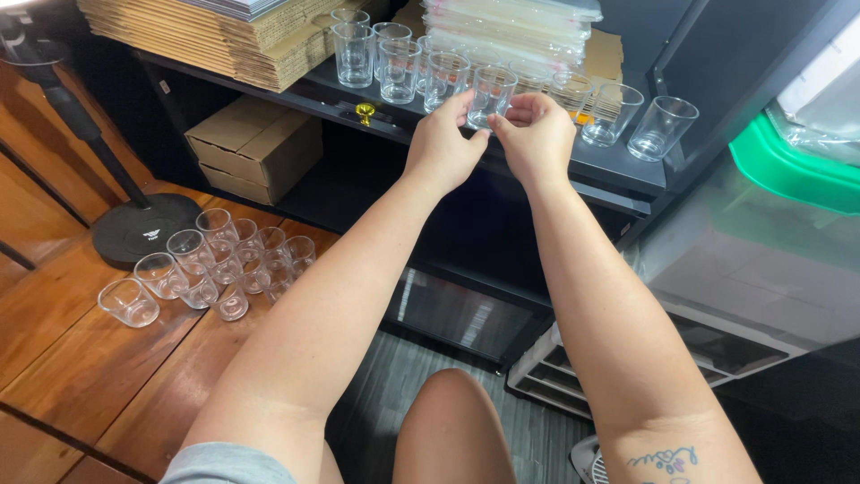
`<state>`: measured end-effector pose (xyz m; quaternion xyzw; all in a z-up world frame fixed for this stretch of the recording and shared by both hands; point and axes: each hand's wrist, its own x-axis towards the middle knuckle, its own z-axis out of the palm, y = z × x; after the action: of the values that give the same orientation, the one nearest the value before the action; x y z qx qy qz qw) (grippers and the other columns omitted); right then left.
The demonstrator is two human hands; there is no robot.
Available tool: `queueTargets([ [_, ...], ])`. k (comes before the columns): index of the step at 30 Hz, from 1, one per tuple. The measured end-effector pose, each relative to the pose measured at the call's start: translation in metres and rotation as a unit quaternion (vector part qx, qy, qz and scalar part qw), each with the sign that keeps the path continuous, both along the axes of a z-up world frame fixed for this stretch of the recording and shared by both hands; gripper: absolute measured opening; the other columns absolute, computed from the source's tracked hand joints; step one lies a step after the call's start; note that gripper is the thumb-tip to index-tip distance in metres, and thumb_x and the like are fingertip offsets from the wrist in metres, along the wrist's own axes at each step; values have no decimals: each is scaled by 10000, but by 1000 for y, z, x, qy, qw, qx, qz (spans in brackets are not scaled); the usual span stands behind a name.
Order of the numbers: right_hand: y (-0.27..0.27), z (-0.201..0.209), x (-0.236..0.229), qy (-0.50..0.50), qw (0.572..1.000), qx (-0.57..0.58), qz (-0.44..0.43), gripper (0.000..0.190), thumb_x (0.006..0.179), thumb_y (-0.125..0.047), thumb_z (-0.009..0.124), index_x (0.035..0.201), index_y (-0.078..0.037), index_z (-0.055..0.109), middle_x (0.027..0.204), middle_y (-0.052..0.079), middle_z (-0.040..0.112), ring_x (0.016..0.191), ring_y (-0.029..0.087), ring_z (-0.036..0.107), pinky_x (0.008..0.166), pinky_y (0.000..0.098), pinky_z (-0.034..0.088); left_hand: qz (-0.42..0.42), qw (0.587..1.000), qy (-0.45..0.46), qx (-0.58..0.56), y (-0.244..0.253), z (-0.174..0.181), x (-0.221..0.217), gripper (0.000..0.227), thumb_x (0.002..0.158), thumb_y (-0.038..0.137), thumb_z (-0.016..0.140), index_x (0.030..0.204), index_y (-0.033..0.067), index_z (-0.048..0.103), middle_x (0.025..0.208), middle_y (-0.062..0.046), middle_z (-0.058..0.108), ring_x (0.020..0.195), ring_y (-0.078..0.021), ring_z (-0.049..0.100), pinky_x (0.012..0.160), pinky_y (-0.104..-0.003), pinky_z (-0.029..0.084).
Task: The person picks up clear plastic glasses from a wooden bench and places them into a black cabinet. The person handles the glasses one at a time, moving them from the bench to the cabinet shelf.
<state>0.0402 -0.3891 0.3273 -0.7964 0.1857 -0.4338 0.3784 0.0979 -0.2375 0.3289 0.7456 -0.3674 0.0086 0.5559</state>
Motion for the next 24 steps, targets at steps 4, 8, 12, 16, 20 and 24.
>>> queueTargets([
  [4, -1, -4, 0, -8, 1000, -1, 1, 396, 805, -169, 934, 1121, -47, 729, 954, 73, 777, 838, 82, 773, 769, 233, 624, -5, 1000, -7, 8, 0, -4, 0, 637, 939, 212, 699, 1519, 63, 483, 1495, -192, 577, 1393, -255, 561, 1123, -351, 542],
  [8, 5, -5, -7, -31, 999, -16, -10, 372, 814, -154, 916, 1117, -38, 733, 971, 97, 780, 877, 121, 777, 817, 280, 623, -6, 1000, -16, -7, 5, -5, -4, 632, 942, 189, 701, 1512, 30, 480, 1488, -223, 573, 1399, -283, 554, 1119, -361, 546],
  [12, 22, -11, -24, -103, 995, -4, -8, 261, 889, -91, 849, 1128, -50, 752, 1033, 134, 784, 972, 222, 776, 895, 365, 608, -19, 999, -24, -34, 26, -4, -21, 602, 949, 141, 687, 1492, -25, 487, 1458, -289, 571, 1396, -361, 542, 1096, -384, 558],
  [16, 58, -34, -47, -152, 987, -16, 56, 183, 917, -67, 791, 1094, -49, 750, 953, 101, 768, 887, 157, 738, 830, 319, 591, -37, 997, -23, -58, 52, -27, -39, 589, 933, 136, 712, 1475, 8, 521, 1418, -257, 612, 1342, -350, 588, 1040, -369, 592],
  [20, 109, -73, -66, -108, 985, 24, 129, 134, 909, -76, 782, 1043, -92, 783, 867, 67, 756, 816, 141, 724, 765, 295, 588, -45, 998, 20, -43, 87, -73, -57, 558, 895, 107, 709, 1434, 45, 579, 1344, -206, 680, 1272, -312, 646, 985, -365, 612],
  [24, 136, -160, -62, -24, 976, 73, 202, 149, 848, -80, 809, 988, -128, 818, 829, 50, 774, 758, 140, 727, 722, 286, 589, -6, 996, 89, 11, 127, -150, -70, 515, 874, 117, 709, 1385, 91, 646, 1258, -175, 733, 1195, -301, 688, 914, -393, 638],
])
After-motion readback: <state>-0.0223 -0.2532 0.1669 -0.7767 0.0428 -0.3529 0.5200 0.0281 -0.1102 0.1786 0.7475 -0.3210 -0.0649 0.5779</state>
